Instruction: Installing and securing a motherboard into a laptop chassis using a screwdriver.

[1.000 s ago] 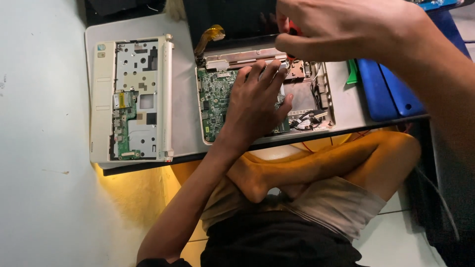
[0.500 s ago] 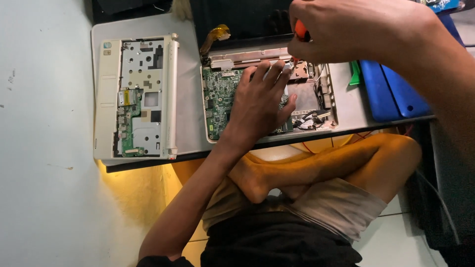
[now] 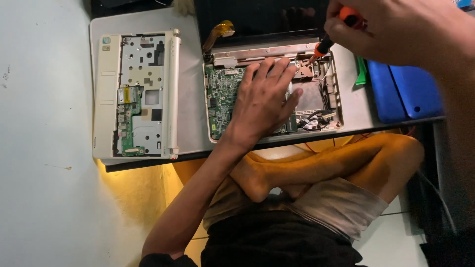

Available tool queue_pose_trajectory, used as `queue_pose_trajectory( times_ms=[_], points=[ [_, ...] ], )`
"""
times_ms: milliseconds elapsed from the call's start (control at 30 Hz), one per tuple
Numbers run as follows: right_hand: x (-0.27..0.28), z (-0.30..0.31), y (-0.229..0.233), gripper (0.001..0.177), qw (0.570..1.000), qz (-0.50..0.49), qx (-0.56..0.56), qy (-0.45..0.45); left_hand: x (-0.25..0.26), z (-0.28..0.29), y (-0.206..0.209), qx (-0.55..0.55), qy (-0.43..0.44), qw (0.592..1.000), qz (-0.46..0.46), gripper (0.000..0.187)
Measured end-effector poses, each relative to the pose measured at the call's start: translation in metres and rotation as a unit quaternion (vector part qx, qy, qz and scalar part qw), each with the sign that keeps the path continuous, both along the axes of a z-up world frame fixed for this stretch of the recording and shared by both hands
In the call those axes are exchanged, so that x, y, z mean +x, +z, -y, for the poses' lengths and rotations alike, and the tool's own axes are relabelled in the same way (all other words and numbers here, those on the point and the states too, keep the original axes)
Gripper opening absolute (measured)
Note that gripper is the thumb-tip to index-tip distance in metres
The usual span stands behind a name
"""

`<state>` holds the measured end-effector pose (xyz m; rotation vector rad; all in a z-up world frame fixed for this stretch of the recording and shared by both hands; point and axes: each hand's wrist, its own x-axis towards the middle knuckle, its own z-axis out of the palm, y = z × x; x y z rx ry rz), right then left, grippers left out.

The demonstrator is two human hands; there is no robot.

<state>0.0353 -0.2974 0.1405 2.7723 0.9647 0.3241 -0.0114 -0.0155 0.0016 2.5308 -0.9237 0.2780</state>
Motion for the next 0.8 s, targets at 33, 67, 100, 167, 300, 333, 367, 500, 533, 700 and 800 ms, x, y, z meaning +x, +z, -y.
queue_pose_trajectory(
  times_ms=[33, 67, 100, 167, 300, 333, 367, 500, 533, 700, 800],
  points=[
    [-0.011, 0.003, -0.003, 0.022, 1.000, -0.001, 0.000, -0.001, 0.002, 0.000, -0.005, 0.000, -0.001, 1.000, -0.001, 0.057],
    [-0.021, 0.005, -0.004, 0.016, 0.995, -0.028, 0.091, 0.018, 0.005, 0.000, -0.010, -0.040, 0.007, 0.999, 0.012, 0.045],
    [-0.031, 0.008, -0.006, 0.011, 0.981, -0.054, 0.182, 0.037, 0.008, -0.001, -0.014, -0.080, 0.016, 0.996, 0.026, 0.035],
    [-0.053, 0.009, -0.021, 0.013, 0.967, -0.079, 0.241, 0.004, 0.010, -0.002, -0.016, -0.080, 0.018, 0.995, 0.049, 0.033],
    [-0.076, 0.020, -0.061, 0.019, 0.936, -0.103, 0.336, -0.023, 0.006, -0.004, -0.011, -0.106, 0.004, 0.992, 0.069, 0.037],
    [-0.078, 0.018, -0.064, 0.019, 0.935, -0.104, 0.339, -0.025, 0.004, -0.006, -0.007, -0.103, 0.002, 0.992, 0.067, 0.037],
    [-0.079, 0.016, -0.066, 0.016, 0.930, -0.102, 0.352, -0.018, 0.002, -0.007, -0.002, -0.113, -0.017, 0.992, 0.062, 0.032],
    [-0.083, 0.012, -0.071, 0.012, 0.917, -0.101, 0.385, -0.018, 0.004, -0.009, -0.001, -0.112, -0.054, 0.989, 0.077, 0.019],
    [-0.084, 0.013, -0.071, 0.012, 0.916, -0.101, 0.387, -0.017, 0.005, -0.008, -0.001, -0.109, -0.053, 0.990, 0.077, 0.019],
    [-0.089, 0.010, -0.068, 0.009, 0.903, -0.109, 0.414, -0.023, 0.006, -0.009, -0.004, -0.107, -0.051, 0.990, 0.076, 0.024],
    [-0.086, 0.016, -0.075, 0.011, 0.914, -0.090, 0.395, -0.008, 0.008, -0.012, -0.002, -0.151, -0.053, 0.985, 0.064, 0.023]
  ],
)
